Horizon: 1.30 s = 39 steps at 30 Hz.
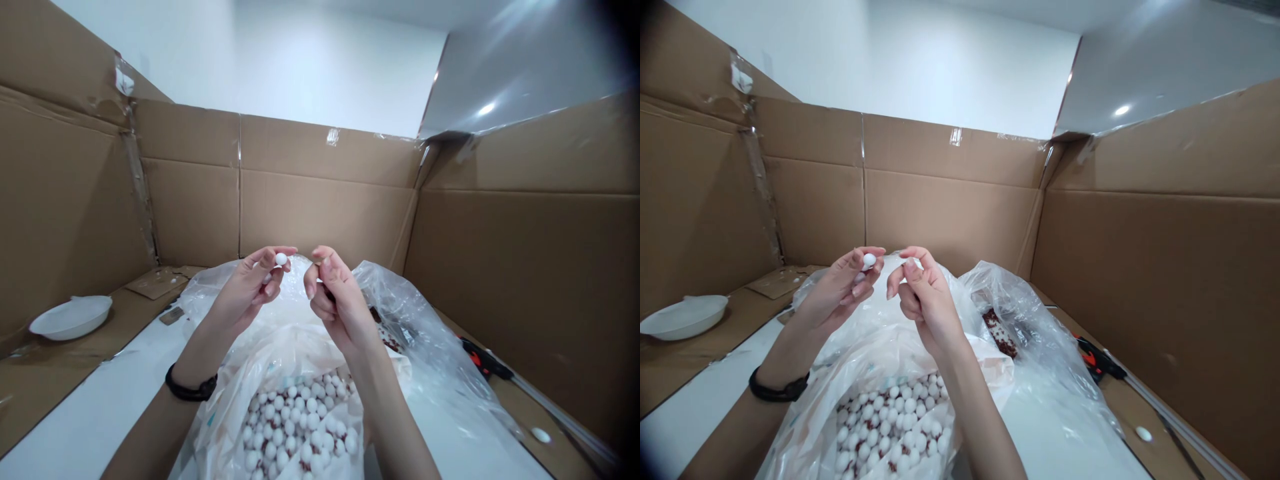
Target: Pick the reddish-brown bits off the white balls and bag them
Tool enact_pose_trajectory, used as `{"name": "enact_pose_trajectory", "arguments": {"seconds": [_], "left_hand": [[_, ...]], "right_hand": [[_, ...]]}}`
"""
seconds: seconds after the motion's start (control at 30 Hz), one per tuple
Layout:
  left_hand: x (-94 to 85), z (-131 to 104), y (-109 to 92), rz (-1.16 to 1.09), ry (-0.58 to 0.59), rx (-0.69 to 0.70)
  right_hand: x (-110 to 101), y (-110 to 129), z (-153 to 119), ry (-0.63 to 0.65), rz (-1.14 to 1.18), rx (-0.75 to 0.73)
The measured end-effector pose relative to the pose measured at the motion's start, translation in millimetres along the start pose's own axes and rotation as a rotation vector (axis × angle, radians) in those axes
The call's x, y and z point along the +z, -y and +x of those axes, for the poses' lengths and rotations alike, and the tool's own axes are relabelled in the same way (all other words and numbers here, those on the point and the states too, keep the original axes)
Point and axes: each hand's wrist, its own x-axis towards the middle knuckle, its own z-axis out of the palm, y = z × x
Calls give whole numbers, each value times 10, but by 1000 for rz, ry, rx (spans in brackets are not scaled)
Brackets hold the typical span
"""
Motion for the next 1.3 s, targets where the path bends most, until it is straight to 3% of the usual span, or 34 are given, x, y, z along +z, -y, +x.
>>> {"name": "enact_pose_trajectory", "arguments": {"seconds": [0.2, 0.5, 0.73, 1.1, 1.3], "left_hand": [[66, -115, -33, 218, 10, -25], [261, -243, -98, 545, -139, 246], [286, -253, -106, 641, -138, 411], [203, -256, -119, 945, -93, 442], [172, -262, -128, 926, -42, 404]], "right_hand": [[55, -2, -51, -24, 7, -38], [95, 19, -63, -33, -67, -48], [119, 2, -86, -41, -114, -64], [101, -28, -71, -41, -128, -86], [100, -31, -80, -16, -97, -66]]}}
